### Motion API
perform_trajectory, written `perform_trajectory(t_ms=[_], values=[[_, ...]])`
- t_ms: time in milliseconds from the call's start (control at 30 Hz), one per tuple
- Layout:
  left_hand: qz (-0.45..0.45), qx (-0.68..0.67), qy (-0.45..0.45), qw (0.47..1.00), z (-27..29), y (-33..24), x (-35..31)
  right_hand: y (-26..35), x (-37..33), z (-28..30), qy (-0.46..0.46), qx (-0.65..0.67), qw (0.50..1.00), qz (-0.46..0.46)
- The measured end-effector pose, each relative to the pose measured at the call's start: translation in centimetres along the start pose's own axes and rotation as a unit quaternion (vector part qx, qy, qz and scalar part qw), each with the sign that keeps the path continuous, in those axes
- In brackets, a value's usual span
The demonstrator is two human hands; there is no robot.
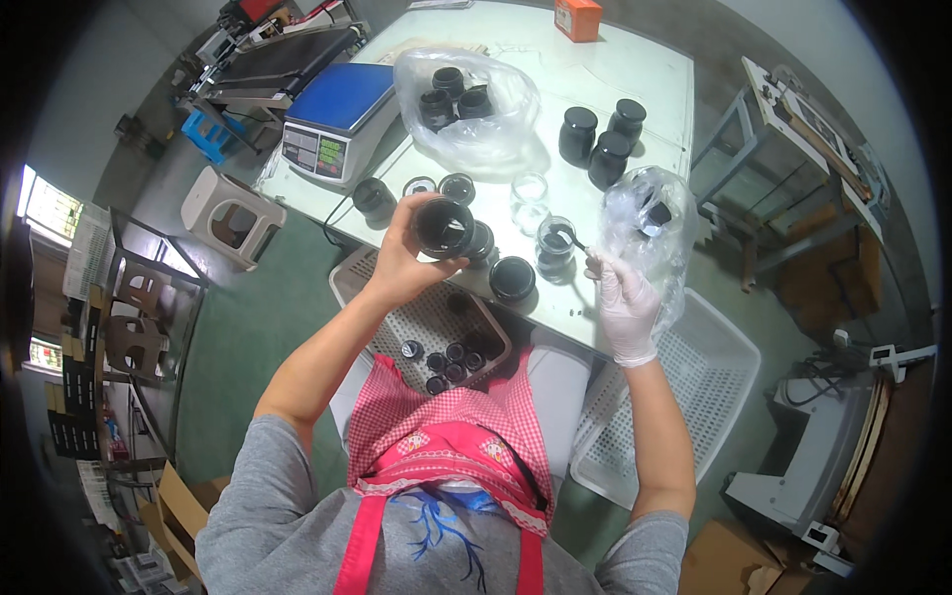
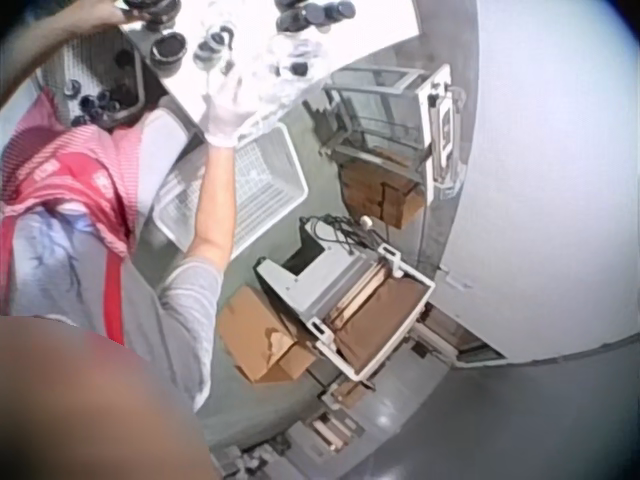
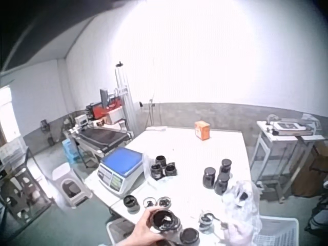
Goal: Cleaning and assembling internal components of a black cylindrical object, possibly a lens or motor part.
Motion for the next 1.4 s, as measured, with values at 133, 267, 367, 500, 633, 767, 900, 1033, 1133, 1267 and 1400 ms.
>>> perform_trajectory(t_ms=[133,267,367,500,633,767,900,1033,1133,1267,1400], values=[[0.009,0.002,-0.018,1.0,0.6,0.5,-0.9,-1.3,0.0,0.3,-0.04,0.111,0.99,-0.08],[0.009,0.008,-0.032,0.999,1.1,0.7,-1.8,-1.4,0.4,0.5,-0.063,0.121,0.984,-0.114],[0.024,-0.002,-0.034,0.999,1.5,1.2,-2.3,-1.3,0.7,0.6,-0.073,0.155,0.979,-0.109],[0.025,-0.02,-0.039,0.999,2.1,2.0,-3.0,-1.4,0.8,0.8,-0.08,0.164,0.976,-0.12],[0.034,-0.017,-0.052,0.998,2.7,2.0,-3.7,-1.5,0.9,0.6,-0.094,0.171,0.972,-0.135],[0.028,-0.035,-0.066,0.997,3.4,2.5,-4.3,-2.0,0.9,0.9,-0.108,0.181,0.967,-0.14],[0.063,-0.04,-0.127,0.989,5.1,4.4,-5.6,-2.3,1.0,0.8,-0.107,0.162,0.97,-0.149],[0.074,0.025,-0.197,0.977,6.6,7.3,-6.6,-2.3,1.1,1.1,-0.109,0.152,0.971,-0.153],[0.073,0.04,-0.234,0.969,7.8,10.9,-6.9,-2.6,1.0,1.1,-0.109,0.131,0.974,-0.148],[0.112,0.142,-0.292,0.939,9.0,13.7,-6.9,-2.6,0.9,0.8,-0.097,0.137,0.974,-0.15],[0.149,0.223,-0.336,0.903,9.0,14.4,-6.0,-2.5,0.9,0.8,-0.087,0.137,0.972,-0.169]])
Point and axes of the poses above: each hand's wrist, its own x-axis towards the middle knuckle, its own z-axis out of the back of the hand, y = z × x, the point moved 5 cm from there along x, towards the middle knuckle, and after that the axes turned 2 degrees about x, right-handed, at the moved point
